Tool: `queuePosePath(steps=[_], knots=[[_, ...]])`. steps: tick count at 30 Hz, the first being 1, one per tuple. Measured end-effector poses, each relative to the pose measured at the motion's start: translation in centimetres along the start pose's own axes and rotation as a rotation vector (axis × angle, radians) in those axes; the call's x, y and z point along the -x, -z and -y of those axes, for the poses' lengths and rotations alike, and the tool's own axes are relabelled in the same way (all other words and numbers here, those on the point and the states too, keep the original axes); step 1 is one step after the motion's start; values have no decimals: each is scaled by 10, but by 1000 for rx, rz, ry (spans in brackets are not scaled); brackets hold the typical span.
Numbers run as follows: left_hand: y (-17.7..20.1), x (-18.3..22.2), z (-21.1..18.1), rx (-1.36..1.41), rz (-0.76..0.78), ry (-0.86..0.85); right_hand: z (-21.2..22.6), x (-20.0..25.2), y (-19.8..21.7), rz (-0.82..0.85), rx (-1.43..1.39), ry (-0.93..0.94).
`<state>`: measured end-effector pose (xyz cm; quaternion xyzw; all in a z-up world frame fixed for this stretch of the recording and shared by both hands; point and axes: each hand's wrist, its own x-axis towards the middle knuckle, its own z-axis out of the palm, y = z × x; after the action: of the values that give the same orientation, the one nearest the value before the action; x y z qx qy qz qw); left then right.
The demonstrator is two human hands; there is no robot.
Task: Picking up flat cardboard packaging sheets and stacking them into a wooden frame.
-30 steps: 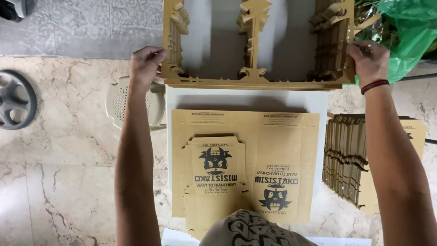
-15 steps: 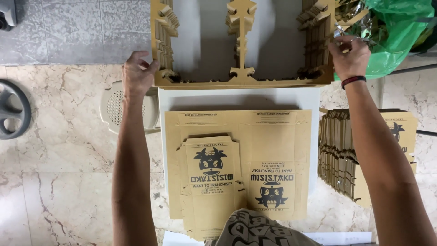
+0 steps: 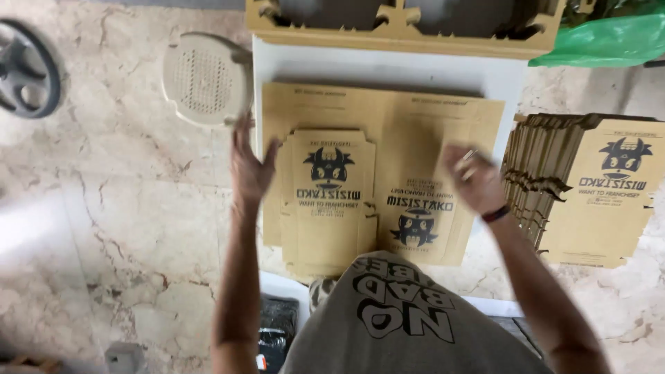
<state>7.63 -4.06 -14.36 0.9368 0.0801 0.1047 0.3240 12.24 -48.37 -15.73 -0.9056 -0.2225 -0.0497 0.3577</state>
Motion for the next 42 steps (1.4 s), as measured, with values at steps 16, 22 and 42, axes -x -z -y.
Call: queuePosePath(steps=[16,22,42], knots=[[9,283,17,717,311,1207,118,167,-63,363,-1151,-1001],[-23,304,32,1052,178,949,123,203,-88,258,-897,-1181],[60,268,-80,931,117,563,169,176,-64,208,-1023,-1201]])
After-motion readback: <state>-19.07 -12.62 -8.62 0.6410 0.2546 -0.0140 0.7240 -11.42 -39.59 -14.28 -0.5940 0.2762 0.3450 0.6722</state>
